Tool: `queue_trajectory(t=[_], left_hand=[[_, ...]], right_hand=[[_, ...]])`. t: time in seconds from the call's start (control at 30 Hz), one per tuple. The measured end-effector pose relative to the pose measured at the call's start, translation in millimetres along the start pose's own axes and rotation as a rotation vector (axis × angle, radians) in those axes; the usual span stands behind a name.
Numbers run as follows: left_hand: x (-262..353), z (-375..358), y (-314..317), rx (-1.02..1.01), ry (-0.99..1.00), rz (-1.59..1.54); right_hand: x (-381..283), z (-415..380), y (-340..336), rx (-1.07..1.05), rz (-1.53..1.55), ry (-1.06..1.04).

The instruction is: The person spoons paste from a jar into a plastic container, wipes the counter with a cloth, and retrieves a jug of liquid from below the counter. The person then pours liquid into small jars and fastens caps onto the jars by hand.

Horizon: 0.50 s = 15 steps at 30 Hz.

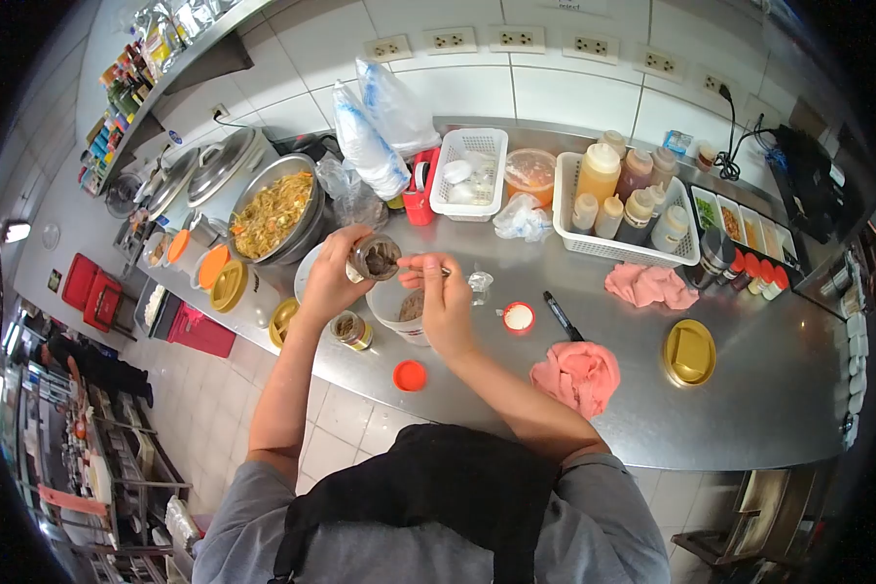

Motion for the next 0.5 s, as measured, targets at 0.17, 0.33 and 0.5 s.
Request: queue_trajectory(t=[0.17,0.33,0.5], left_hand=[[-0.3,-2.7,7.1,0.100,0.010,0.107],[-13.3,-5.5,8.3,0.130,-0.032,0.211],[-25.0,-9.1,5.7,0.158,-0.026,0.272]], right_hand=[[45.6,-17.1,-18.2,0.362,0.340,0.396],[67.8,-26.6,-33.3,0.484,0.507,0.652],[50.7,-20.3,-50.1,0.423,0.361,0.510]])
Point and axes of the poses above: each hand's wrist, its own z-axis towards the middle knuckle, its own y-axis out of the palm, x = y × z, the point moved 9 cm from there along z, towards the middle knuckle, and after that the axes turned 11 degrees about -y, right-handed, at the moved point
